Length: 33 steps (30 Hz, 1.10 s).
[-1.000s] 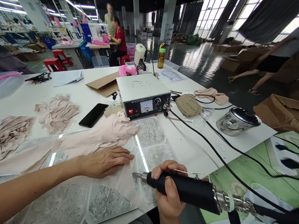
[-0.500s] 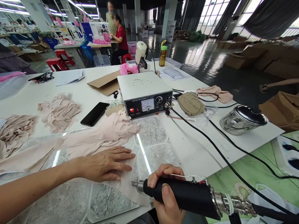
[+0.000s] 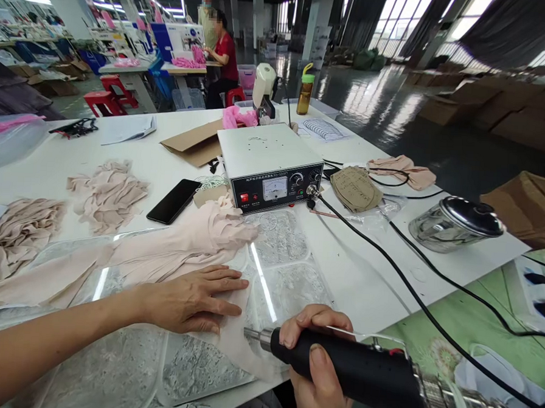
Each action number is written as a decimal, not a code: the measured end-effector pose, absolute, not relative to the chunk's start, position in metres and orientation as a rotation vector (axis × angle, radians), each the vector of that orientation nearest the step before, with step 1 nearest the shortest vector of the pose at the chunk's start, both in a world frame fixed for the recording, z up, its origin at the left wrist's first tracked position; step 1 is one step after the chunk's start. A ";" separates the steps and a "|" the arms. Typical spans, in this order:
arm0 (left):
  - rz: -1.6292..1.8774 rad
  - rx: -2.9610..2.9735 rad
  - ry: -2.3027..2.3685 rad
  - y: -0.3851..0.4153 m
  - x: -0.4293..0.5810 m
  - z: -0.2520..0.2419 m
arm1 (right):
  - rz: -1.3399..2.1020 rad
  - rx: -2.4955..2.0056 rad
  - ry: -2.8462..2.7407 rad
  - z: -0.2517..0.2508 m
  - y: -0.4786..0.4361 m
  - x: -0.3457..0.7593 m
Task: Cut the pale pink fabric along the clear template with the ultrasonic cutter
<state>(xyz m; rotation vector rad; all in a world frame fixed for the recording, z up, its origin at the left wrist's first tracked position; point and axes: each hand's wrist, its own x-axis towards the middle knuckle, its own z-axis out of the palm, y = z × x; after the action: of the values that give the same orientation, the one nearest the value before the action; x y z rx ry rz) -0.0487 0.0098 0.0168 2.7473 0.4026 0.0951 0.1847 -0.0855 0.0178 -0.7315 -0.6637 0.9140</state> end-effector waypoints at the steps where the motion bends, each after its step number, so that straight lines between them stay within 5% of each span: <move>1: 0.089 2.745 0.405 0.010 -0.049 0.017 | 0.894 -0.736 -0.657 0.018 -0.084 0.186; 33: 0.078 2.872 0.275 0.018 -0.053 0.014 | 0.818 -0.722 -0.691 0.020 -0.081 0.194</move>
<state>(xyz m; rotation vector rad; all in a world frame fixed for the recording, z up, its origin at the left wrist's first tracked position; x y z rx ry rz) -0.0533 0.0184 0.0136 2.8722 0.2752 0.0776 0.1942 -0.0811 0.0200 -0.7216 -0.6913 0.8182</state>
